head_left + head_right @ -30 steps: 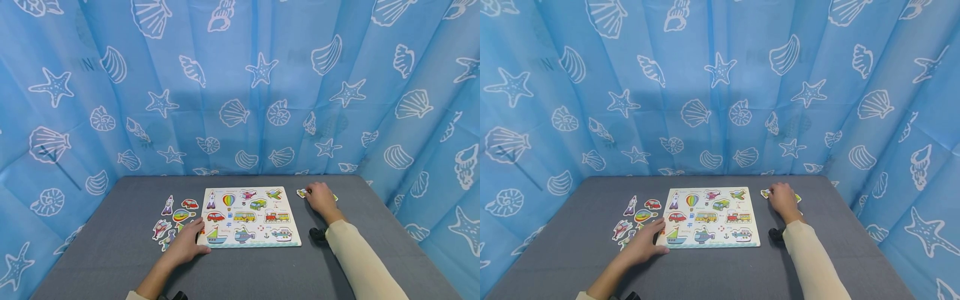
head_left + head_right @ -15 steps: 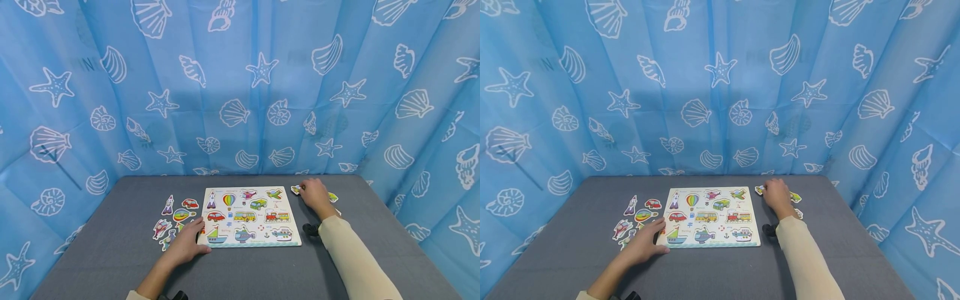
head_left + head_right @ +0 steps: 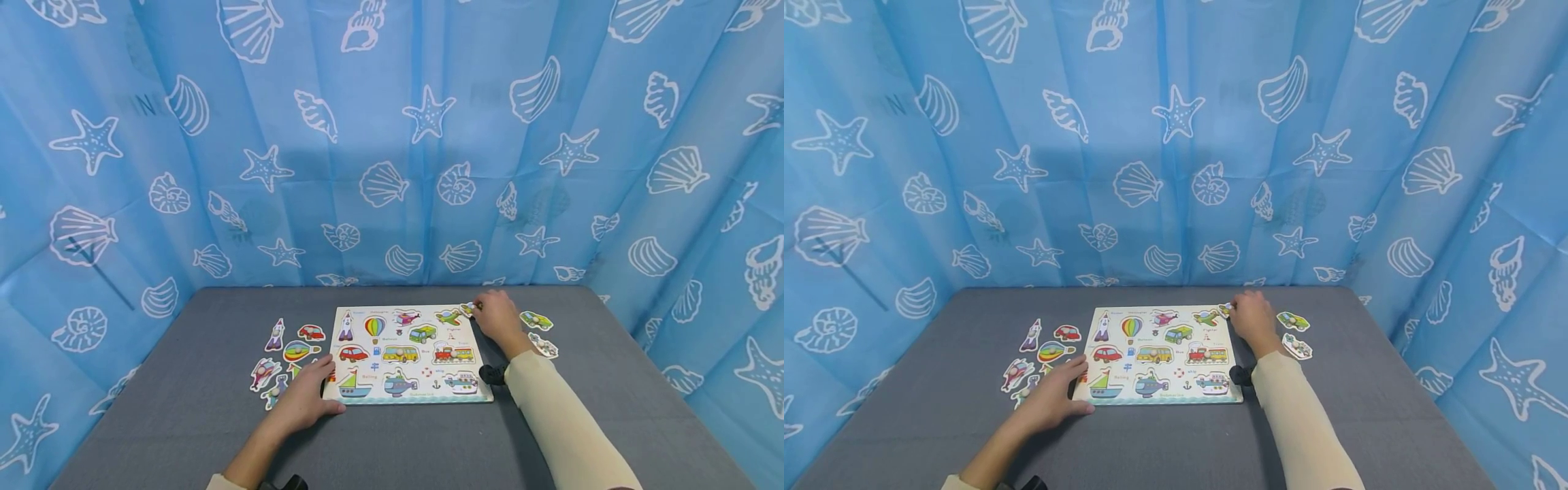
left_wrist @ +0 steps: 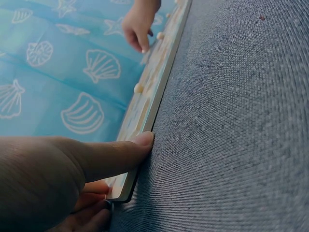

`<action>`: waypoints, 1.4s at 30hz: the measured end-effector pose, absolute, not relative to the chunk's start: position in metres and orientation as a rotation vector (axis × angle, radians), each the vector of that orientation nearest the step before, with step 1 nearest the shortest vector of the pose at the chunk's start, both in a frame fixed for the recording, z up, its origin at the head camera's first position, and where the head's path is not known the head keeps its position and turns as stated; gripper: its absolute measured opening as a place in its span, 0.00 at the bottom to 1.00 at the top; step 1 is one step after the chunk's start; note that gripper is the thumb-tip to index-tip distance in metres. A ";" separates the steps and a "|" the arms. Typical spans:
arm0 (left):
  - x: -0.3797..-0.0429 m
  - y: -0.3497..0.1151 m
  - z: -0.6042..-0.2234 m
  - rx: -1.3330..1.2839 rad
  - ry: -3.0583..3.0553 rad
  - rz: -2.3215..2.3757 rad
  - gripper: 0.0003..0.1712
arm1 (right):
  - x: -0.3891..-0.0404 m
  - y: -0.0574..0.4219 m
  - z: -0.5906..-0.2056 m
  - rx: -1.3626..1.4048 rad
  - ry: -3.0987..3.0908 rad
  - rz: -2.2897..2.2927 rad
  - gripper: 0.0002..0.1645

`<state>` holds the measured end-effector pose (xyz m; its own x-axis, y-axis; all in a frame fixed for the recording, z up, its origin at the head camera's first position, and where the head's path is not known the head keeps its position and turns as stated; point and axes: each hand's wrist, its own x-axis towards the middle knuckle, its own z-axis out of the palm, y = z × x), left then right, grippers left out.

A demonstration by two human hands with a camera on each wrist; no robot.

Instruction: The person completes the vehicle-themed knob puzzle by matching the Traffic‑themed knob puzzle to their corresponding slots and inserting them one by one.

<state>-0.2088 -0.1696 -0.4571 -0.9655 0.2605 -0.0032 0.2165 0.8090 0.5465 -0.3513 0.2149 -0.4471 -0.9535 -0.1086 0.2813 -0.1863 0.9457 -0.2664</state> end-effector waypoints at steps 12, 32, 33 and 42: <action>-0.207 -0.170 -0.457 0.390 2.922 0.879 0.47 | -0.352 0.192 -0.451 0.280 -2.836 0.456 0.09; -0.207 -0.170 -0.456 0.392 2.927 0.868 0.47 | -0.353 0.169 -0.462 0.236 -2.870 0.497 0.09; -0.207 -0.170 -0.456 0.392 2.925 0.868 0.47 | -0.353 0.168 -0.462 0.235 -2.873 0.494 0.09; -0.209 -0.170 -0.459 0.408 2.929 0.873 0.47 | -0.357 0.167 -0.463 0.250 -2.878 0.458 0.08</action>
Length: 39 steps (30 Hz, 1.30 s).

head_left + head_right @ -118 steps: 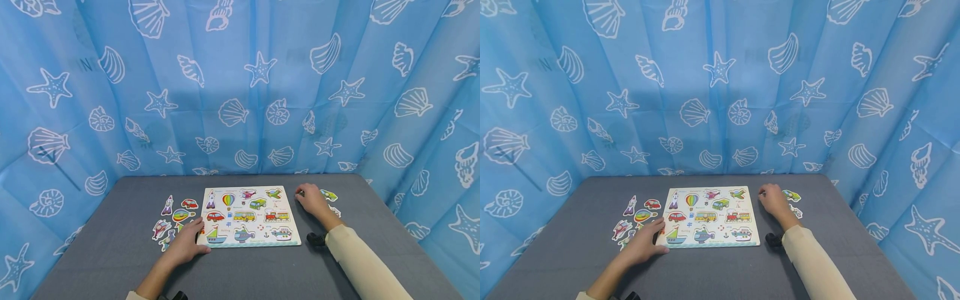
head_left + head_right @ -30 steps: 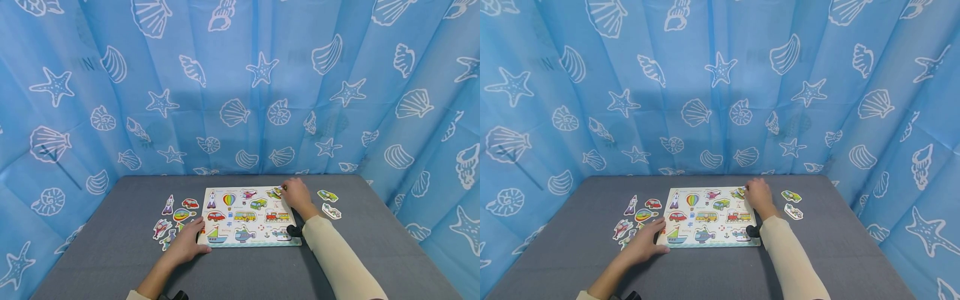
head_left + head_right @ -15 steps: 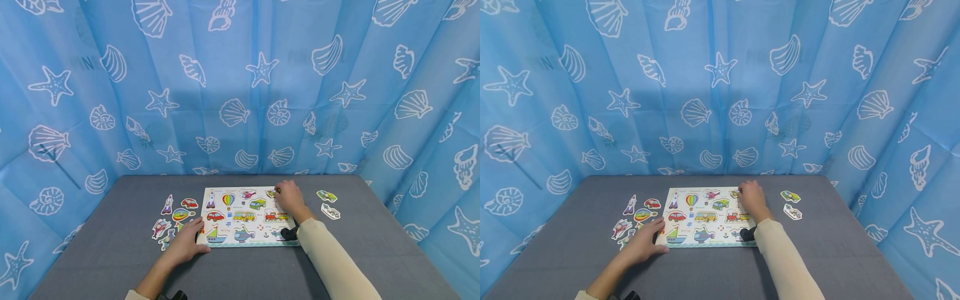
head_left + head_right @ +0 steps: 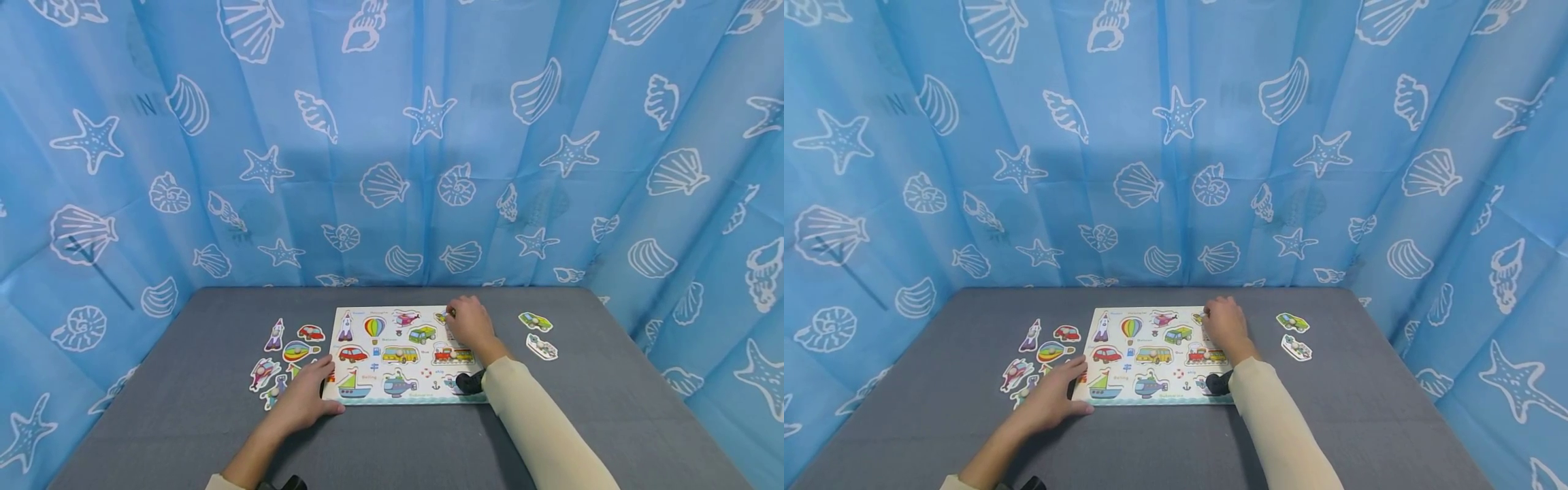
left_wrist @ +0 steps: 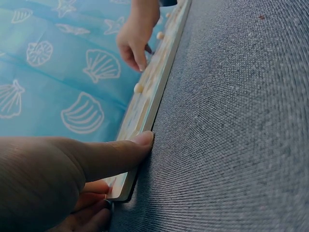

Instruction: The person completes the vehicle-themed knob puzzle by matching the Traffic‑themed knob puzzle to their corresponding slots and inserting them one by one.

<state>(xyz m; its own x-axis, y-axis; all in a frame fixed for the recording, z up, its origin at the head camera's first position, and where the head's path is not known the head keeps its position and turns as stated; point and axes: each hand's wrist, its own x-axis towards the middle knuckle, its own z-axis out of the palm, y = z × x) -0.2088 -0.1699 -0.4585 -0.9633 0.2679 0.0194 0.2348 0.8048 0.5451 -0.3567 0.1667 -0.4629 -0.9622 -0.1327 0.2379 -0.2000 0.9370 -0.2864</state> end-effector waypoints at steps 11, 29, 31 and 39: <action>-0.209 -0.171 -0.459 0.406 2.930 0.870 0.46 | -0.352 0.170 -0.452 0.315 -2.828 0.569 0.09; -0.209 -0.170 -0.459 0.420 2.940 0.867 0.46 | -0.327 0.198 -0.444 0.476 -2.767 0.670 0.09; -0.209 -0.171 -0.459 0.424 2.946 0.866 0.46 | -0.324 0.203 -0.444 0.488 -2.754 0.675 0.09; -0.209 -0.170 -0.460 0.406 2.939 0.861 0.47 | -0.309 0.221 -0.440 0.498 -2.750 0.666 0.09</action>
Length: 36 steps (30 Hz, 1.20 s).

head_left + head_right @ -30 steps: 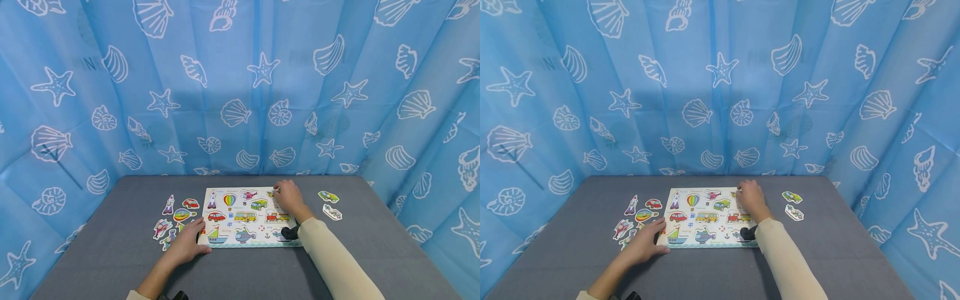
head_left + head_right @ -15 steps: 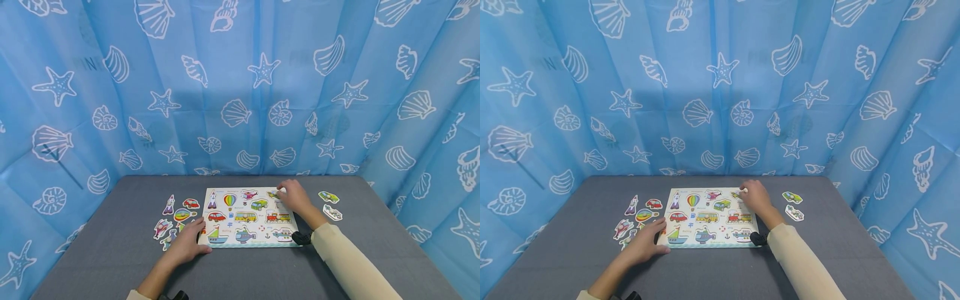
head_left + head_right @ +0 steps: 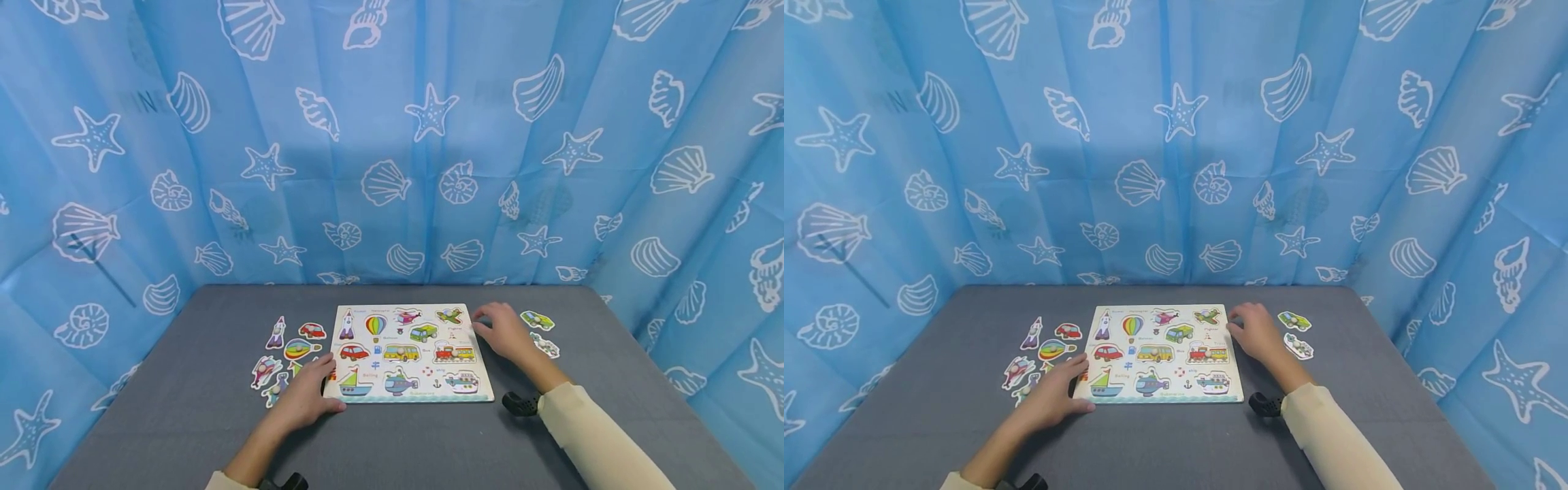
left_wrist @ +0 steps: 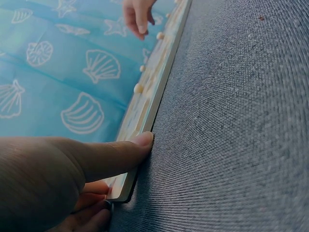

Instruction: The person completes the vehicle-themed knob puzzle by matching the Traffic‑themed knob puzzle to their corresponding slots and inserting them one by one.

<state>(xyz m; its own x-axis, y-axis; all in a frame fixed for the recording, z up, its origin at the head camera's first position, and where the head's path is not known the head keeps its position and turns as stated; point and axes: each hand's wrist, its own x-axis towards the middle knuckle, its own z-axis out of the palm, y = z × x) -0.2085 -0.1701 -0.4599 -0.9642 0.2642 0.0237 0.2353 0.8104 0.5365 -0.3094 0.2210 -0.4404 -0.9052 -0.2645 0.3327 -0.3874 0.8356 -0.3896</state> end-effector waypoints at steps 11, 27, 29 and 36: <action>-0.209 -0.172 -0.460 0.438 2.959 0.857 0.46 | -0.298 0.253 -0.450 0.378 -2.758 0.637 0.10; -0.208 -0.170 -0.458 0.405 2.931 0.859 0.46 | -0.277 0.301 -0.462 0.270 -2.742 0.532 0.09; -0.208 -0.170 -0.457 0.396 2.928 0.864 0.46 | -0.276 0.305 -0.463 0.261 -2.741 0.539 0.09; -0.209 -0.170 -0.459 0.415 2.926 0.865 0.46 | -0.275 0.318 -0.465 0.241 -2.744 0.547 0.08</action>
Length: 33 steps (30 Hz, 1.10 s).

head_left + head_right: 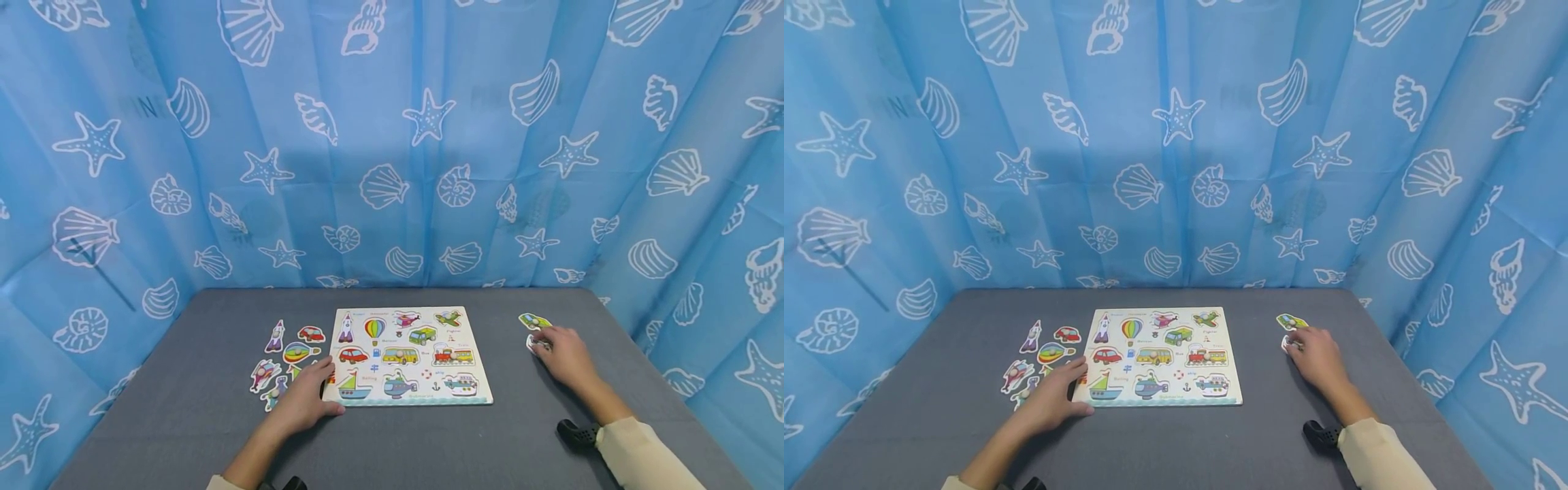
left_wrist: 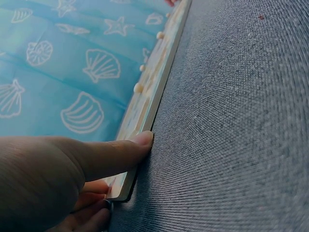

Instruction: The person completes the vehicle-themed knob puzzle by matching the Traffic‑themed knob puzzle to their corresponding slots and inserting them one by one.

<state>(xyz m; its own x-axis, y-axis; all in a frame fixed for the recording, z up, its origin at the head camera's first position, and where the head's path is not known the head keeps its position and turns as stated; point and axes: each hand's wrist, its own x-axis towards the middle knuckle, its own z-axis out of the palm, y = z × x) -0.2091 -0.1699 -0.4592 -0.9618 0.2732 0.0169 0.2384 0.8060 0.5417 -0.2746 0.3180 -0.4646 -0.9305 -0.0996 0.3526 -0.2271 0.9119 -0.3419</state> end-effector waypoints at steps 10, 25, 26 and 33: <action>-0.209 -0.171 -0.463 0.431 2.952 0.879 0.47 | -0.280 0.329 -0.465 0.226 -2.775 0.565 0.08; -0.213 -0.172 -0.468 0.405 2.939 0.879 0.47 | -0.282 0.323 -0.464 0.196 -2.826 0.520 0.04; -0.213 -0.172 -0.468 0.406 2.941 0.882 0.47 | -0.282 0.323 -0.463 0.188 -2.838 0.522 0.04; -0.210 -0.171 -0.464 0.402 2.944 0.875 0.47 | -0.279 0.315 -0.458 0.223 -2.866 0.548 0.04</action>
<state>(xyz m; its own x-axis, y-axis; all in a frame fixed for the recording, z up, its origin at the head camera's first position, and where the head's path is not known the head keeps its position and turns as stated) -0.2104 -0.1710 -0.4643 -0.9653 0.2593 0.0313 0.2343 0.8068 0.5424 -0.2792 0.3147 -0.4580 -0.9654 -0.1077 0.2376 -0.1878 0.9191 -0.3463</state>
